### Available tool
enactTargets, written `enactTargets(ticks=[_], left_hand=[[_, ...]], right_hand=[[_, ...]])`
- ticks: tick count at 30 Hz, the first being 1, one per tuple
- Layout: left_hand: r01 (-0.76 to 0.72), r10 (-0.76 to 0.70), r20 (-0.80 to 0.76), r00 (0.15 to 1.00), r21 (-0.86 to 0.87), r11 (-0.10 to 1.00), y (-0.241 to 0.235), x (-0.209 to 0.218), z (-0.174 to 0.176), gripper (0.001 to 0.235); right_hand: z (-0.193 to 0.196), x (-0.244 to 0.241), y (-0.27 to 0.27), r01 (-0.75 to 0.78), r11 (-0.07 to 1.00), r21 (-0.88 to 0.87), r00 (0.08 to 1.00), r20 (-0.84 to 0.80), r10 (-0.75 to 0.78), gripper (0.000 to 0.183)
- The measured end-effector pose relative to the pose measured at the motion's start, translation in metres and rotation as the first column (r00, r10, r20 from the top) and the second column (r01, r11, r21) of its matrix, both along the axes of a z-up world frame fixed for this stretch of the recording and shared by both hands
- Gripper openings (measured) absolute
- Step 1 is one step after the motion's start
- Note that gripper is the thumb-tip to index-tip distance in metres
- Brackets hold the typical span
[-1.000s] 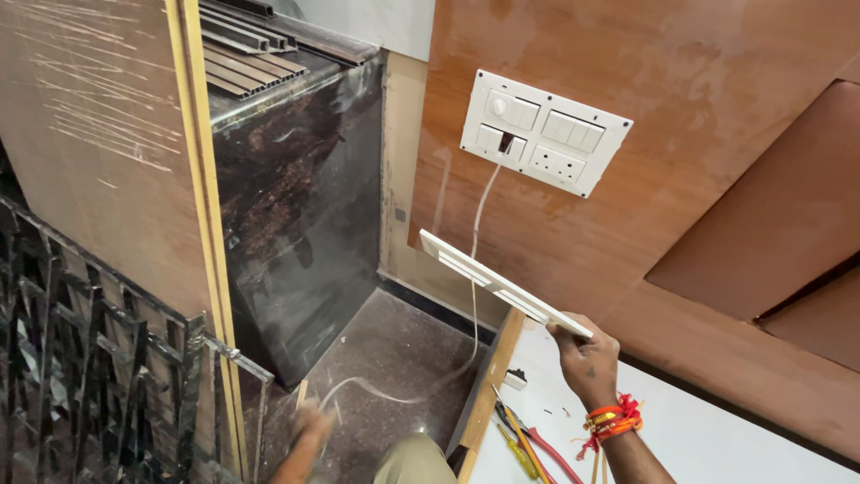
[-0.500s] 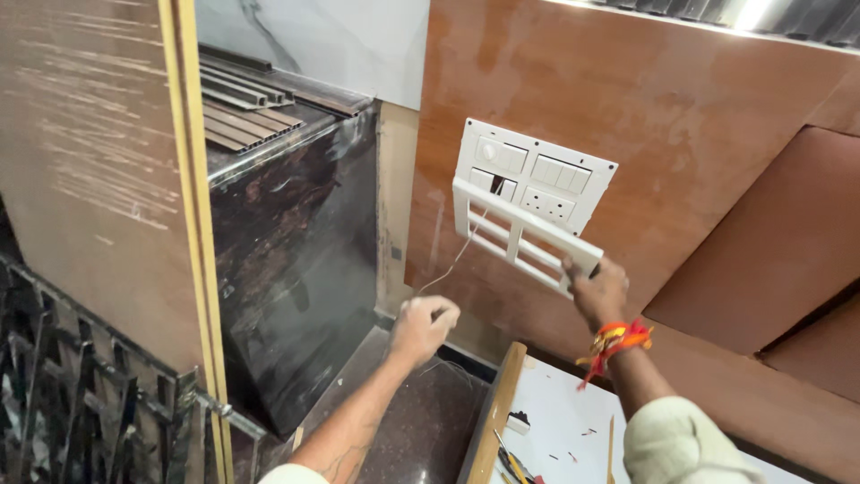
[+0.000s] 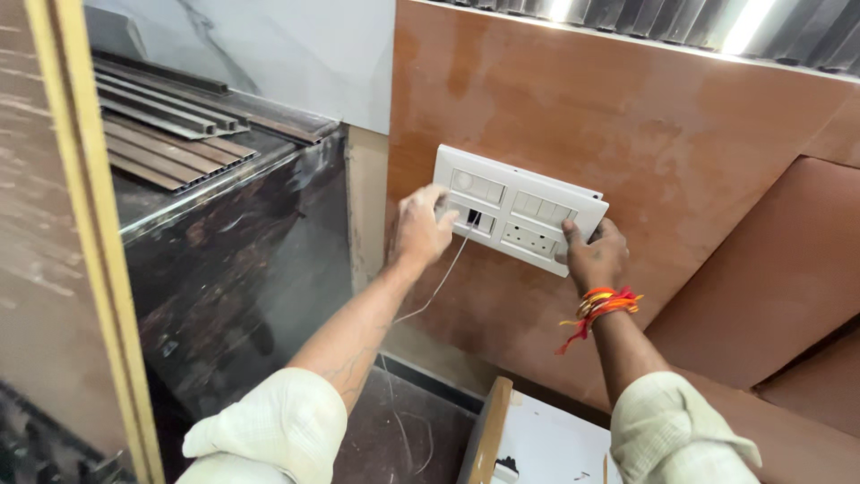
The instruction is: The person places a plastic switchboard frame over a wall-mounted electrical panel, coils a white wire, and then uses a pair of pliers and a screwdriver to work on an electrical component while seated.
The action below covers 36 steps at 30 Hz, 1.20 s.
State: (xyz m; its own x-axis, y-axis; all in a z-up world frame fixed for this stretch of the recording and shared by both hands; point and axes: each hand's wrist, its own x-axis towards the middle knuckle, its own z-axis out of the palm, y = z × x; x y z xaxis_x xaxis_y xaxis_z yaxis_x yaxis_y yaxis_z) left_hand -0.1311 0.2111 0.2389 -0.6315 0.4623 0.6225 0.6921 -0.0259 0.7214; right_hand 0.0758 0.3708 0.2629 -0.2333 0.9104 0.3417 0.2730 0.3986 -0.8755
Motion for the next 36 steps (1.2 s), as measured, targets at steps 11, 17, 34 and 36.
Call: enactTargets(ticks=[11, 17, 34, 36], left_hand=[[-0.088, 0.205, 0.350, 0.914, -0.323, 0.942, 0.063, -0.051, -0.021, 0.083], [-0.207, 0.217, 0.156, 0.964, -0.078, 0.975, 0.083, -0.048, -0.038, 0.051], [-0.349, 0.258, -0.501, 0.826, -0.095, 0.932, 0.059, -0.055, 0.019, 0.049], [-0.346, 0.225, -0.562, 0.796, -0.117, 0.931, 0.058, -0.064, 0.022, 0.049]], right_hand=[[-0.017, 0.013, 0.020, 0.163, 0.917, 0.365, 0.943, 0.215, -0.253, 0.041], [-0.013, 0.002, 0.014, 0.230, 0.878, 0.419, 0.970, -0.025, -0.242, 0.042], [0.035, -0.002, 0.020, -0.022, 0.532, 0.847, 0.944, 0.192, -0.267, 0.030], [0.044, 0.001, 0.028, -0.052, 0.739, 0.671, 0.899, 0.354, -0.257, 0.035]])
